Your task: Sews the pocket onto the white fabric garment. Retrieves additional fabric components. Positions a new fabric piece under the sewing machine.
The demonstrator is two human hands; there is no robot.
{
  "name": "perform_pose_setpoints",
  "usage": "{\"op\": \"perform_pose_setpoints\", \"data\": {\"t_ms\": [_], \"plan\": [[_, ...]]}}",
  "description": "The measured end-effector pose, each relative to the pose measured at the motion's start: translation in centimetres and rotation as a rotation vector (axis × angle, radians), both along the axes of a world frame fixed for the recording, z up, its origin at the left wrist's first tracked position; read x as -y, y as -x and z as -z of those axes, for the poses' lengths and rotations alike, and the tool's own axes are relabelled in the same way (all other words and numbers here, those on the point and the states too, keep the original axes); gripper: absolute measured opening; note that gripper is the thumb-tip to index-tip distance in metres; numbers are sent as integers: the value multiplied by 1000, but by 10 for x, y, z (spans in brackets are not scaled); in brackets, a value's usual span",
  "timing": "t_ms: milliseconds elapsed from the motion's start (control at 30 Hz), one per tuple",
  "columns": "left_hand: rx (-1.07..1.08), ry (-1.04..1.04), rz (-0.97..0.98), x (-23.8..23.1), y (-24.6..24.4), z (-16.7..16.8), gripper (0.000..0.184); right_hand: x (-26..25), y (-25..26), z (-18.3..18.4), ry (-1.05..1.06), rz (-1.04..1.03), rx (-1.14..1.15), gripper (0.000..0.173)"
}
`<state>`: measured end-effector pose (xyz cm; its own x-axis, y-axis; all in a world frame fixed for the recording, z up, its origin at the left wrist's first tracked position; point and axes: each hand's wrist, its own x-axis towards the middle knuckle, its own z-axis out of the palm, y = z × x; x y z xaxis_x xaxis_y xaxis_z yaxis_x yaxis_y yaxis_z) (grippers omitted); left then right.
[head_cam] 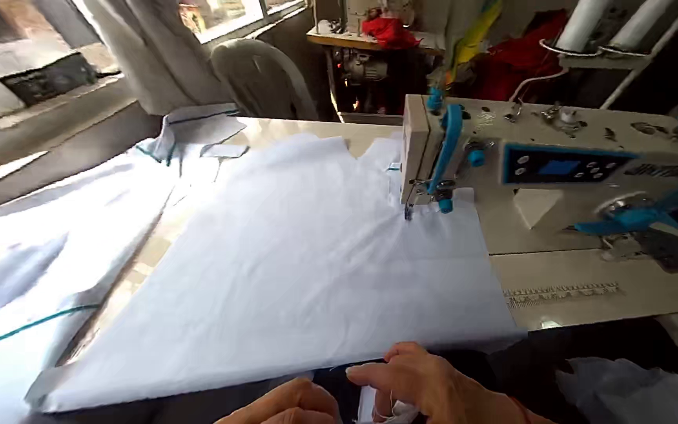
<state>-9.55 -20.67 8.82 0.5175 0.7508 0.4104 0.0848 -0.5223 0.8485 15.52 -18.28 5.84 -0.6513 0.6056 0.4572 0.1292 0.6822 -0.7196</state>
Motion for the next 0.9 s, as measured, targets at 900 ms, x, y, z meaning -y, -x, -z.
{"op": "perform_pose_setpoints", "data": {"t_ms": [900], "plan": [[-23,-124,-101,-116,-66,1,31,-13,-123,11,54,632,-276,26]]}}
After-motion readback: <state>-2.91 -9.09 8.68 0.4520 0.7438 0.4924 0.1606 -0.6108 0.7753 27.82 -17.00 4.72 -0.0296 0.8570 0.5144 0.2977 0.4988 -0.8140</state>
